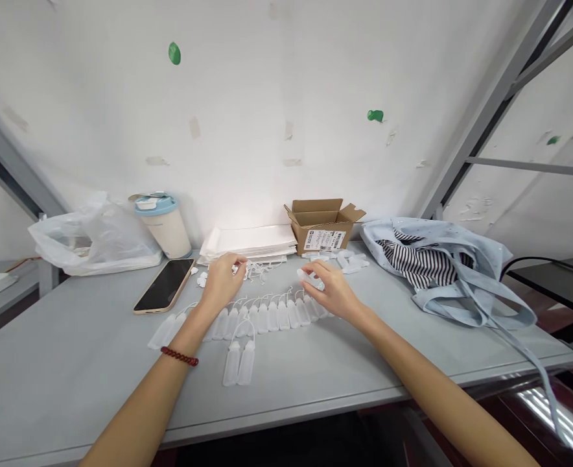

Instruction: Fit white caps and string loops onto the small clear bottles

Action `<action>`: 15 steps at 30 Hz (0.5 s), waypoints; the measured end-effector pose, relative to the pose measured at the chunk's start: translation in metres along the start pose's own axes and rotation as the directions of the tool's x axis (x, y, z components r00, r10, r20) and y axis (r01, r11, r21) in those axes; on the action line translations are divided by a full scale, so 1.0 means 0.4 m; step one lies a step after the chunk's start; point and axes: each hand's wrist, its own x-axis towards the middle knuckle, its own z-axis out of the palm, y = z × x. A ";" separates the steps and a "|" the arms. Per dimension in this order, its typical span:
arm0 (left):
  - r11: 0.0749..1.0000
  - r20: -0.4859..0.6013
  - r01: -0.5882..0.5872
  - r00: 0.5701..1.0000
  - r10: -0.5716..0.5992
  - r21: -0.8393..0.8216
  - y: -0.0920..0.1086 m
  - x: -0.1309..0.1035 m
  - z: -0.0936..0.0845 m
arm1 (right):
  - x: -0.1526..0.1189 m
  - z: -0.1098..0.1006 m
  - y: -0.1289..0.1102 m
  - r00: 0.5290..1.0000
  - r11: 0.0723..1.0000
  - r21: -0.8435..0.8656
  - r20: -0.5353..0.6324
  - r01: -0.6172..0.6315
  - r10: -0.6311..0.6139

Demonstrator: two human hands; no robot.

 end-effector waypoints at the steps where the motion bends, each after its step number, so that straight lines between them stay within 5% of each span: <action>1: 0.999 -0.011 0.033 0.999 -0.033 -0.001 0.003 -0.001 -0.002 | -0.001 0.001 -0.001 1.000 1.000 -0.001 0.005 -0.011 0.011; 6: 0.987 0.090 0.156 0.983 -0.159 0.035 0.017 -0.002 -0.012 | -0.005 0.002 -0.002 0.999 0.999 0.000 0.031 -0.034 0.034; 9: 0.967 0.101 0.204 0.977 -0.190 -0.153 0.033 -0.005 -0.016 | -0.005 0.003 -0.005 1.000 1.000 0.013 0.028 -0.014 0.013; 15: 0.938 0.098 -0.004 0.994 0.041 -0.346 0.093 -0.030 -0.010 | -0.004 0.004 -0.025 0.998 0.988 0.153 0.050 -0.031 0.024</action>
